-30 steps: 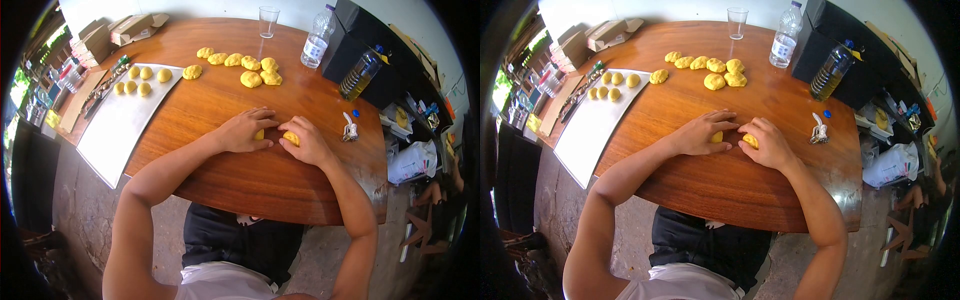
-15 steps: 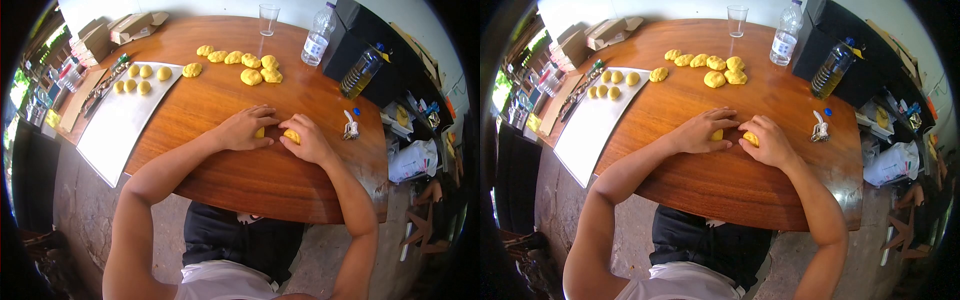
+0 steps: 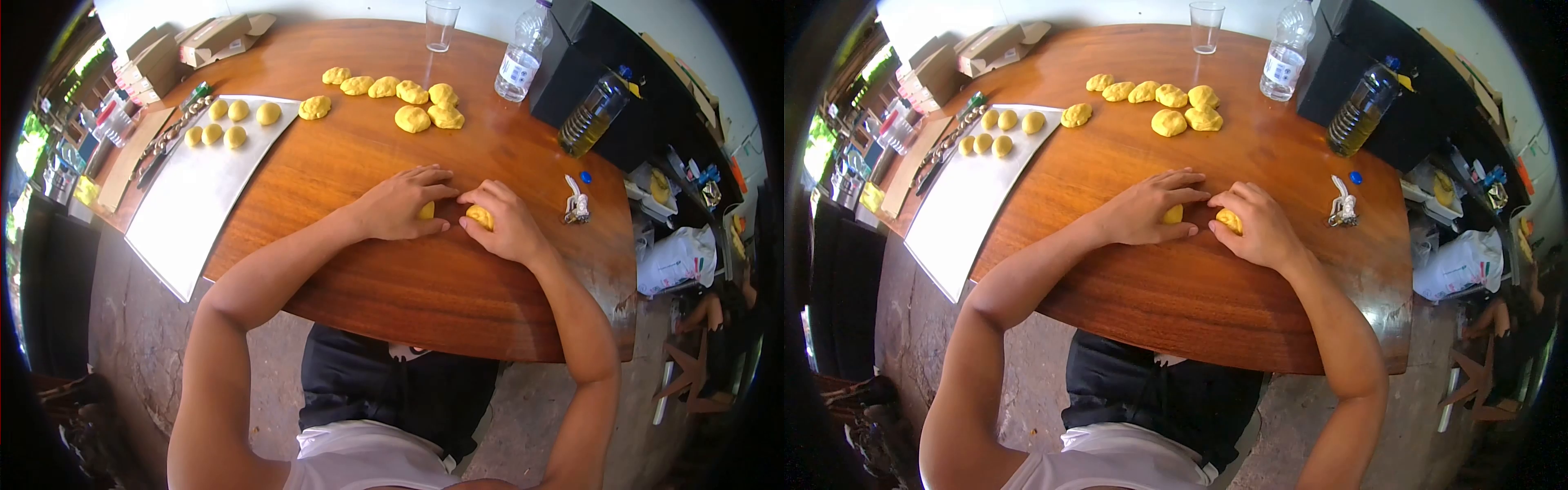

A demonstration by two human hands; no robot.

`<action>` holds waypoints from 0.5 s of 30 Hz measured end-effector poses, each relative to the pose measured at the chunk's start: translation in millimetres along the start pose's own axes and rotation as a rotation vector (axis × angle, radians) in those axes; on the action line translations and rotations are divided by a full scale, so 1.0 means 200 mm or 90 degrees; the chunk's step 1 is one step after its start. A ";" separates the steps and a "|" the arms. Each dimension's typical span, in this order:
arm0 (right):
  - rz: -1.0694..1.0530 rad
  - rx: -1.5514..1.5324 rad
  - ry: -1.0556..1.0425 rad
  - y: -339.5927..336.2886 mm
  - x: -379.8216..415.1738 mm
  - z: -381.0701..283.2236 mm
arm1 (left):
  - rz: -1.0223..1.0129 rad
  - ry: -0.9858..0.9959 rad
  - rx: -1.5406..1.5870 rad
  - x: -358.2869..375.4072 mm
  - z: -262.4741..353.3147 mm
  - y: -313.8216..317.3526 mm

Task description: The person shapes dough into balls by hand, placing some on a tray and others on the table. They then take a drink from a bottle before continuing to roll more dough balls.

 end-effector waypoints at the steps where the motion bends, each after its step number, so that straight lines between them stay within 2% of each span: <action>1: -0.001 0.003 -0.001 0.00 0.00 0.00 | 0.000 0.000 0.000 0.00 0.00 0.00; 15: -0.004 -0.003 0.002 0.00 0.00 0.00 | 0.001 0.002 0.002 0.00 0.00 0.00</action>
Point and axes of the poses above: each hand's wrist, its own x-axis away from the middle knuckle, its own y-axis out of the palm, z = x × y, the point moved 4 cm from there along -x, towards the middle knuckle, and after that the axes turned 14 degrees about -y, right-handed, at the moved point
